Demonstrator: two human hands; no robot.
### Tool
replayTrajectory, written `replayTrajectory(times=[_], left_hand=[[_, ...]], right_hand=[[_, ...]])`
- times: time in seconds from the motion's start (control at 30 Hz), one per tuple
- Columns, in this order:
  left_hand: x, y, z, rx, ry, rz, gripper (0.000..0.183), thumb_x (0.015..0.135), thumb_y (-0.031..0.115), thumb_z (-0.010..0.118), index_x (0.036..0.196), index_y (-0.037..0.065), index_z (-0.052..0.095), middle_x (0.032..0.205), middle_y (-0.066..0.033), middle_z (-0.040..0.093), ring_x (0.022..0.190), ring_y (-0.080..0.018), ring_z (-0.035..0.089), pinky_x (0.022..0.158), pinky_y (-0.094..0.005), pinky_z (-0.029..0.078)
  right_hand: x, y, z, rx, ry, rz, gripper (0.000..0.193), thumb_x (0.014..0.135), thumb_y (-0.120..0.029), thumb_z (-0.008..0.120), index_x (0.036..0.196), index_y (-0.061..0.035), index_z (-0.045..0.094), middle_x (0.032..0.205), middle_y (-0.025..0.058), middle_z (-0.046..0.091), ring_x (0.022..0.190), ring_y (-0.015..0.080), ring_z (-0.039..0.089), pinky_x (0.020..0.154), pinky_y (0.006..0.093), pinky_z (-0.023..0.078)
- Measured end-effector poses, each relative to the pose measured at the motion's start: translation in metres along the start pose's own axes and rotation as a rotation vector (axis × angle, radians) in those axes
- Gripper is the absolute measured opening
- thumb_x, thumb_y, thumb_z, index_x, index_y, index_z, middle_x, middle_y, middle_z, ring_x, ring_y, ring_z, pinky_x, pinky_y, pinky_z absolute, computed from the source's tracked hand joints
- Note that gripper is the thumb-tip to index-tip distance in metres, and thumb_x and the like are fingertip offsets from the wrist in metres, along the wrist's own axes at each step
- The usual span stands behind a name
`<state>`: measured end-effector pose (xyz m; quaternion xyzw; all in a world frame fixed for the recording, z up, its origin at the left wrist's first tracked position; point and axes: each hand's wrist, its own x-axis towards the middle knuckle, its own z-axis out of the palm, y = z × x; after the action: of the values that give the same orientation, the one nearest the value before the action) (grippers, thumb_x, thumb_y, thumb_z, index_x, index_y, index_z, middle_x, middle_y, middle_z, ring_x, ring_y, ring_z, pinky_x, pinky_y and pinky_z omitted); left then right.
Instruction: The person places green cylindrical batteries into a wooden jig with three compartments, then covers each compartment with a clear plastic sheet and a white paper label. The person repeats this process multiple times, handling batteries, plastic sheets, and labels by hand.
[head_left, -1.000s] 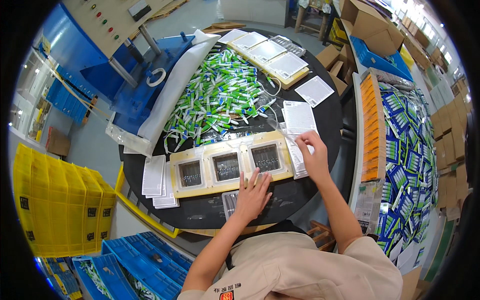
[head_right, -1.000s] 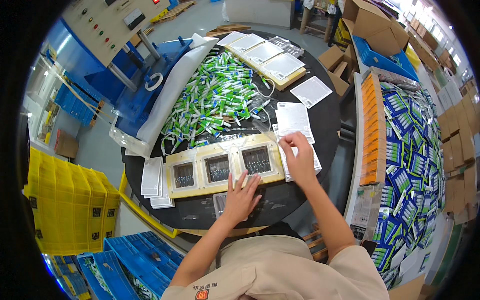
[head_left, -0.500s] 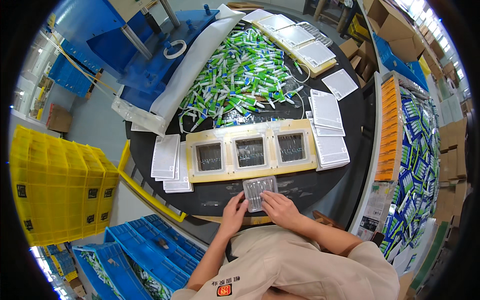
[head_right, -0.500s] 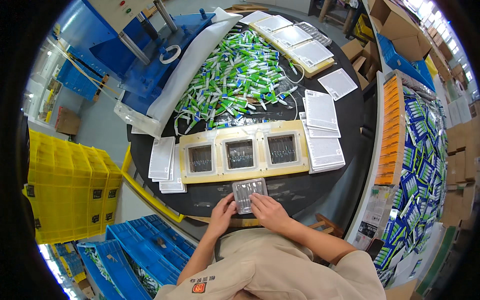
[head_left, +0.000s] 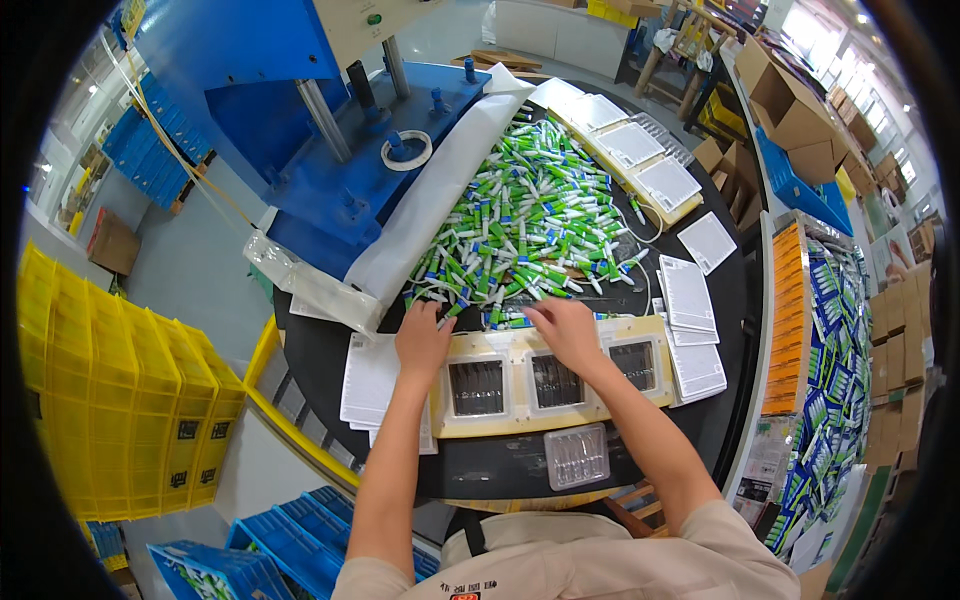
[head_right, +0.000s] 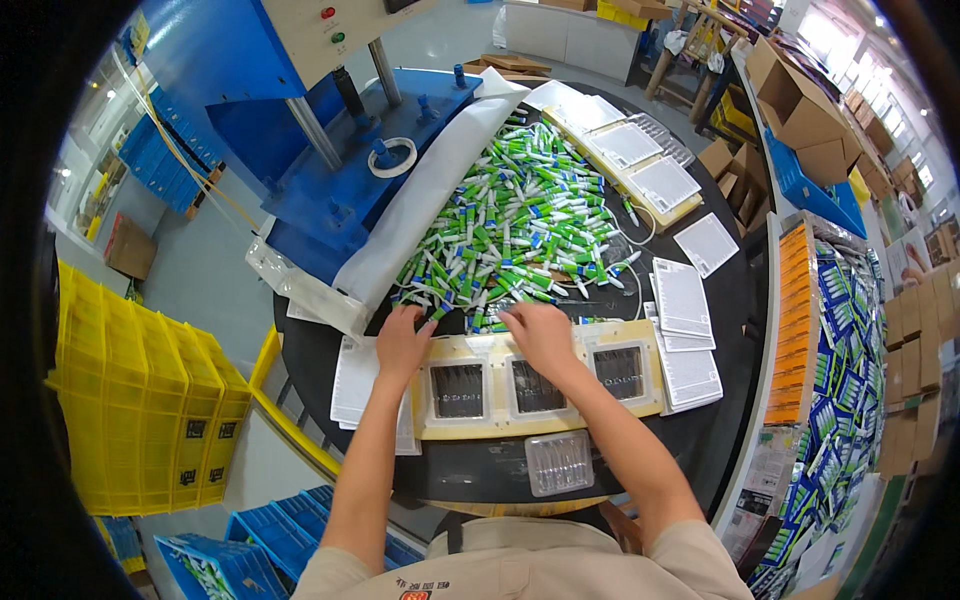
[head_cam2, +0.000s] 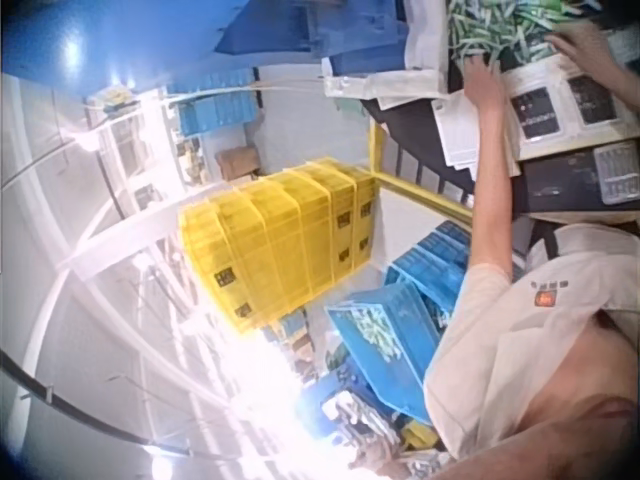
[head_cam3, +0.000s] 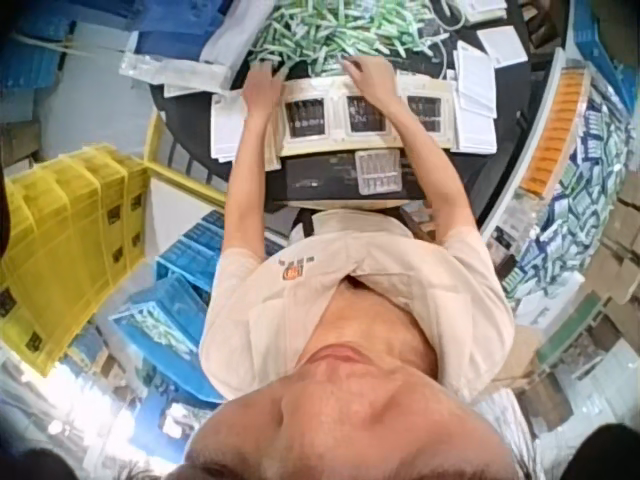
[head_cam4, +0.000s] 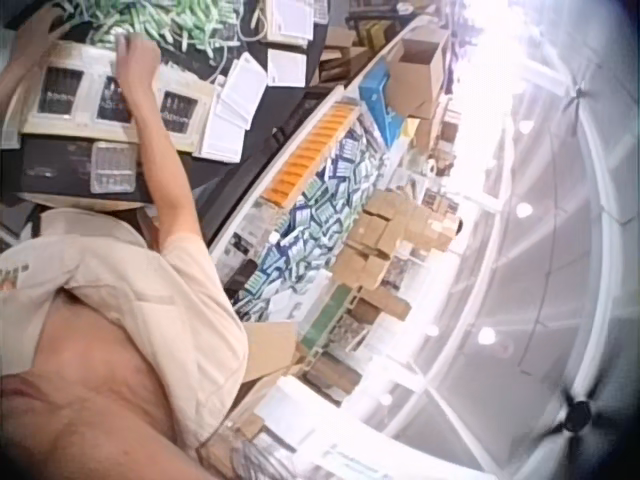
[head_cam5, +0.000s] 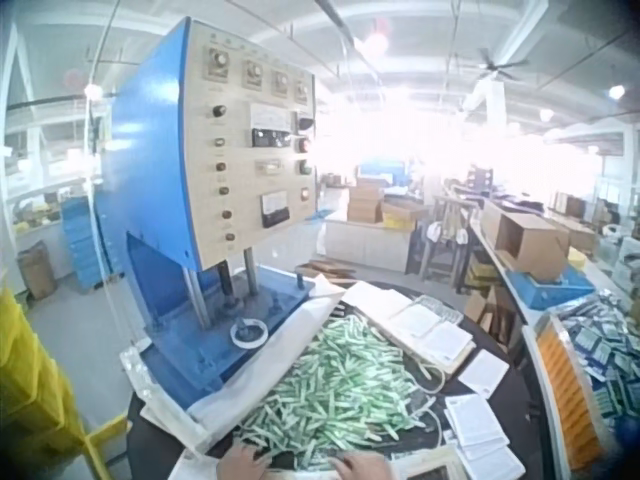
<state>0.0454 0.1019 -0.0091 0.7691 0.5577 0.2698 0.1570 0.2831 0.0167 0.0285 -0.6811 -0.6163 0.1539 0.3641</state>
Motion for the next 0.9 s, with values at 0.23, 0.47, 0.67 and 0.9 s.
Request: replayTrajectory(times=[0.23, 0.47, 0.67, 0.9], left_hand=[[0.041, -0.036, 0.015, 0.042, -0.286, 0.171, 0.026, 0.079, 0.027, 0.082, 0.091, 0.007, 0.073, 0.083, -0.0119, 0.071, 0.08, -0.0305, 0.07, 0.07, -0.0429, 0.052], [-0.063, -0.01, -0.037, -0.392, 0.047, -0.048, 0.027, 0.085, 0.009, 0.077, 0.112, 0.005, 0.074, 0.089, -0.012, 0.067, 0.078, -0.0304, 0.066, 0.066, -0.0395, 0.051], [-0.118, 0.001, -0.018, -0.071, 0.206, 0.258, 0.029, 0.082, 0.004, 0.078, 0.111, 0.001, 0.075, 0.092, -0.0108, 0.066, 0.077, -0.0283, 0.064, 0.063, -0.0382, 0.05], [-0.135, -0.005, -0.019, -0.021, 0.063, 0.301, 0.032, 0.085, 0.015, 0.072, 0.114, 0.003, 0.074, 0.103, -0.0095, 0.065, 0.092, -0.0283, 0.06, 0.083, -0.0427, 0.045]], right_hand=[[0.056, 0.004, 0.074, 0.152, -0.206, 0.324, 0.023, 0.085, -0.024, 0.079, 0.085, -0.0015, 0.076, 0.068, 0.0138, 0.069, 0.059, 0.0287, 0.067, 0.059, 0.0369, 0.053], [-0.078, -0.054, 0.053, 0.114, 0.05, -0.165, 0.018, 0.083, -0.006, 0.077, 0.1, -0.0001, 0.075, 0.096, 0.014, 0.071, 0.083, 0.0239, 0.071, 0.066, 0.0315, 0.058], [-0.103, -0.061, 0.099, -0.095, 0.132, -0.358, 0.027, 0.081, -0.003, 0.077, 0.107, 0.0022, 0.071, 0.09, 0.011, 0.066, 0.073, 0.0263, 0.065, 0.059, 0.0355, 0.054], [-0.102, -0.072, 0.063, -0.103, -0.235, -0.177, 0.054, 0.074, -0.021, 0.082, 0.123, -0.0038, 0.067, 0.129, 0.0132, 0.061, 0.113, 0.0335, 0.058, 0.096, 0.0468, 0.047]])
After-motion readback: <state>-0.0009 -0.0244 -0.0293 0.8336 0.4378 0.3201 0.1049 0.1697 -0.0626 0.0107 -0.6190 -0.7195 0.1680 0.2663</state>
